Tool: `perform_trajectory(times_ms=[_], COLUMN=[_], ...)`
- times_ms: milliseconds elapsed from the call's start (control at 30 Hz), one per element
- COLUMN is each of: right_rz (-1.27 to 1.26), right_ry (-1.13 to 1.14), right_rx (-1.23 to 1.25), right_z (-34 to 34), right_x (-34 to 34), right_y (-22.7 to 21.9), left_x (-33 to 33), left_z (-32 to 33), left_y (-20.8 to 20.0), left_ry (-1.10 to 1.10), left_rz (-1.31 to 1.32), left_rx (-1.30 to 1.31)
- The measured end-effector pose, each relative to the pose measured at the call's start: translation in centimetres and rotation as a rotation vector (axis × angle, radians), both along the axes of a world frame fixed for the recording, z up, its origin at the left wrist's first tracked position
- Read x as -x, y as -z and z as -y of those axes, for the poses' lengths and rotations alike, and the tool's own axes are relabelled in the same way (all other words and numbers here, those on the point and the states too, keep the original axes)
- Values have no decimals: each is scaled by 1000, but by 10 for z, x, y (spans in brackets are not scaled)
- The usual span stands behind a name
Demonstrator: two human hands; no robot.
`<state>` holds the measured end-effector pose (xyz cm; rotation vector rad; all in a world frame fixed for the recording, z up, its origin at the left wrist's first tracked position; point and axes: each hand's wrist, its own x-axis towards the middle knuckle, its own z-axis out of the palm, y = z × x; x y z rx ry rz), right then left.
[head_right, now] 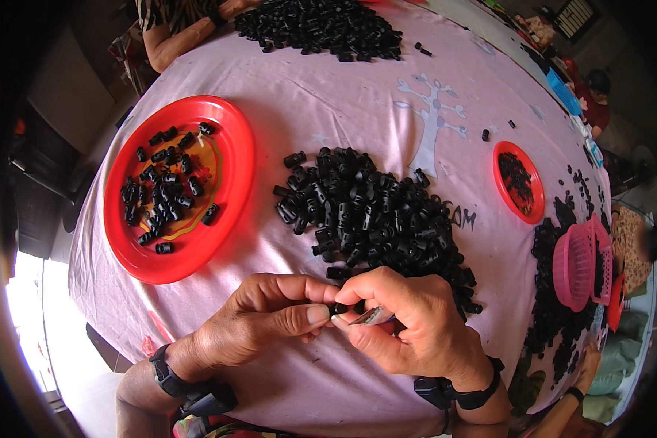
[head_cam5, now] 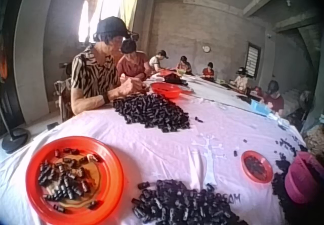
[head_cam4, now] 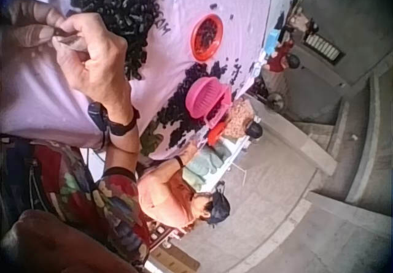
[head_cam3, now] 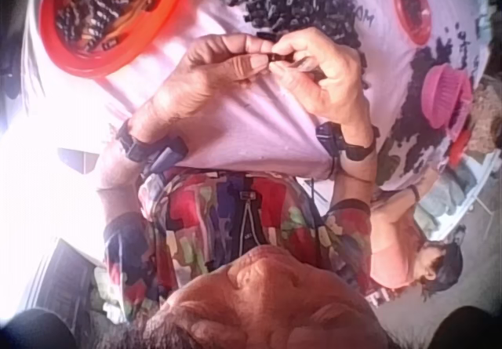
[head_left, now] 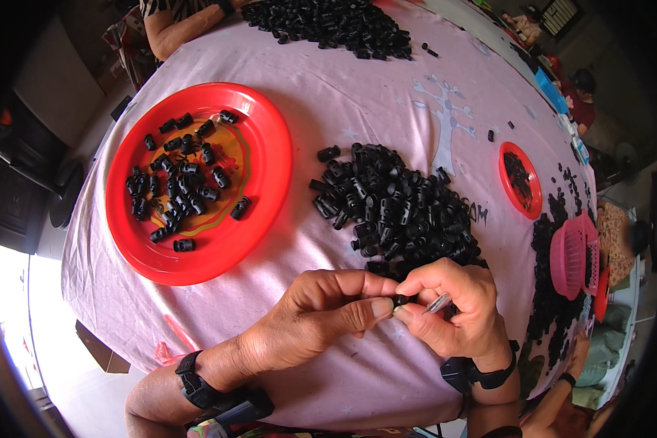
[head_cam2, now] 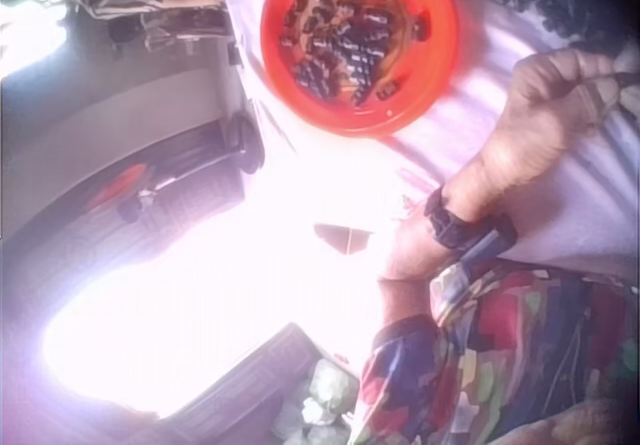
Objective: The recorder and others are seated around a table assembling small black plastic components by hand.
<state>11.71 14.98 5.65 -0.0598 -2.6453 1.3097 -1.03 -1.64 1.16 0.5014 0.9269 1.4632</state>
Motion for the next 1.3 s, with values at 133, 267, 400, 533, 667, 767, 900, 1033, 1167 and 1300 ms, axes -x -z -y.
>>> perform_trajectory(times_ms=[133,267,400,533,667,767,900,1033,1167,1300], right_rz=[-19,-23,-37,-43,-49,-39,-102,-122,-90,-96], right_ry=[11,24,19,8,28,21,-8,-3,15,2], right_rx=[18,53,68,59,51,26,-51,-62,-17,17], right_z=[-1,-3,-5,-4,-3,-3,-2,-4,-5,-3], right_x=[1,-1,-1,3,1,2,2,3,1,3], right_y=[-1,-1,0,0,-2,-1,2,3,1,1], left_x=[1,0,0,3,3,1,0,-1,2,4], left_z=[0,2,2,4,2,-1,-1,0,1,5], left_y=[2,1,0,2,-5,-3,1,2,-2,-3], left_ry=[5,-25,-19,-31,-45,-56,-54,-78,-65,-57], left_rz=[19,33,31,62,85,52,10,4,44,29], left_rx=[-16,-42,-26,-48,-22,-40,-19,-67,-110,-95])
